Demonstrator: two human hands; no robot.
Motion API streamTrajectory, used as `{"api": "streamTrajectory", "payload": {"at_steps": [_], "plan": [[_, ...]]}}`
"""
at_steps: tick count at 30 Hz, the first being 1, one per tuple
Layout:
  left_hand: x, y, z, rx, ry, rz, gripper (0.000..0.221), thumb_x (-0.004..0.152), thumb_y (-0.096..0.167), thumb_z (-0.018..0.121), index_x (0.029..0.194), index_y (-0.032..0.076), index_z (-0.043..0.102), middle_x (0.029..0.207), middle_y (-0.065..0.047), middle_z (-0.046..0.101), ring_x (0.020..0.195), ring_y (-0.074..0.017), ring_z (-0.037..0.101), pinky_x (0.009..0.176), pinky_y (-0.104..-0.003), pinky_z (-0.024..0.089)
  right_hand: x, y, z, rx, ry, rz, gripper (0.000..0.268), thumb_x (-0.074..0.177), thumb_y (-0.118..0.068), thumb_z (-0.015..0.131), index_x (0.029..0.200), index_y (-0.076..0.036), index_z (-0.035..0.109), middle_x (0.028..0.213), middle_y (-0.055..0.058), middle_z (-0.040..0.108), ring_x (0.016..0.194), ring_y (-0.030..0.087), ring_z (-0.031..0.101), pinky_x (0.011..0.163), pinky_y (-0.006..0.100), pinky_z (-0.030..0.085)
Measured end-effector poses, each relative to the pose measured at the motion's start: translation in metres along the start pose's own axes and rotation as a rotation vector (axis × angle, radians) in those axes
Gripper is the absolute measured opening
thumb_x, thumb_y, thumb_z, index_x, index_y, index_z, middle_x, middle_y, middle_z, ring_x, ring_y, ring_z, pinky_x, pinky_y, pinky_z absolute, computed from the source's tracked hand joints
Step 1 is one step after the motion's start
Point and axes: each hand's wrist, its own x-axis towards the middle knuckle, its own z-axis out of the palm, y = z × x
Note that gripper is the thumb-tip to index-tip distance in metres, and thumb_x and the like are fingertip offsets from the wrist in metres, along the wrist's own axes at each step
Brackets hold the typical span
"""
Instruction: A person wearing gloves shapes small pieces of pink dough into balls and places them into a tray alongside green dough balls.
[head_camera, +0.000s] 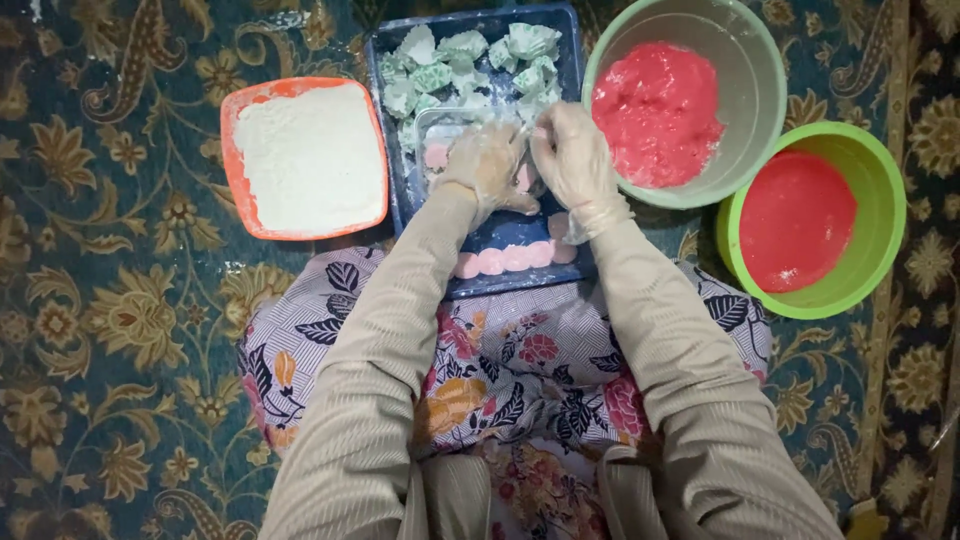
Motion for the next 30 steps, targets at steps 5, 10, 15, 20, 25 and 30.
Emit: {"api": "streamTrajectory", "payload": {"at_steps": [5,10,15,20,25,30], "plan": [[-0.004,-0.002,-0.001,0.021,-0.043,0.020,0.103,0.064,0.076,0.086,0.140,0.015,0.052,0.119,-0.016,0.055,0.110,-0.0393,0.054,0.086,-0.054,0.049,0.003,0.009,0.015,-0.028,0.024,-0.089,0.006,0.096,-0.005,0.053,0.099,-0.001,0.057,0.098,0.021,0.059,0.090,0.037,0.059,0.079,0.047,0.048],[-0.004,-0.012,0.008,0.027,0.018,0.061,0.096,0.062,0.076,0.083,0.134,0.019,0.056,0.118,-0.010,0.057,0.112,-0.0344,0.056,0.091,-0.049,0.049,0.002,0.035,0.042,-0.051,0.056,-0.062,0.006,0.096,-0.010,0.060,0.101,-0.009,0.061,0.088,0.018,0.062,0.084,0.037,0.064,0.073,0.048,0.051],[-0.005,-0.013,0.018,0.044,0.101,0.053,0.079,0.061,0.075,0.081,0.113,0.018,0.067,0.109,-0.005,0.059,0.106,-0.0302,0.060,0.088,-0.045,0.052,0.001,0.070,0.070,-0.269,0.026,-0.070,0.005,0.093,-0.023,0.067,0.094,-0.018,0.067,0.080,0.013,0.066,0.085,0.037,0.069,0.072,0.048,0.057],[-0.002,-0.015,0.024,-0.034,0.151,0.015,0.081,0.056,0.070,0.086,0.112,0.019,0.058,0.104,-0.004,0.058,0.104,-0.0297,0.062,0.089,-0.045,0.053,-0.008,0.091,0.086,-0.474,-0.122,-0.043,0.009,0.091,-0.027,0.063,0.092,-0.018,0.065,0.080,0.010,0.069,0.086,0.034,0.071,0.072,0.048,0.059],[0.000,-0.016,0.030,-0.049,0.187,0.010,0.075,0.054,0.067,0.084,0.107,0.022,0.055,0.100,-0.002,0.057,0.101,-0.0285,0.063,0.088,-0.044,0.054,-0.008,0.060,0.062,-0.449,-0.278,0.045,0.017,0.090,-0.030,0.061,0.100,-0.017,0.065,0.090,0.011,0.072,0.092,0.035,0.073,0.078,0.050,0.059],[-0.008,-0.009,-0.002,-0.088,0.225,0.028,0.061,0.071,0.065,0.075,0.107,0.018,0.060,0.100,-0.006,0.062,0.101,-0.0305,0.065,0.088,-0.046,0.054,-0.004,0.001,0.010,-0.303,-0.322,0.097,0.020,0.095,-0.022,0.055,0.104,-0.012,0.070,0.098,0.018,0.074,0.100,0.042,0.071,0.084,0.054,0.057]]}}
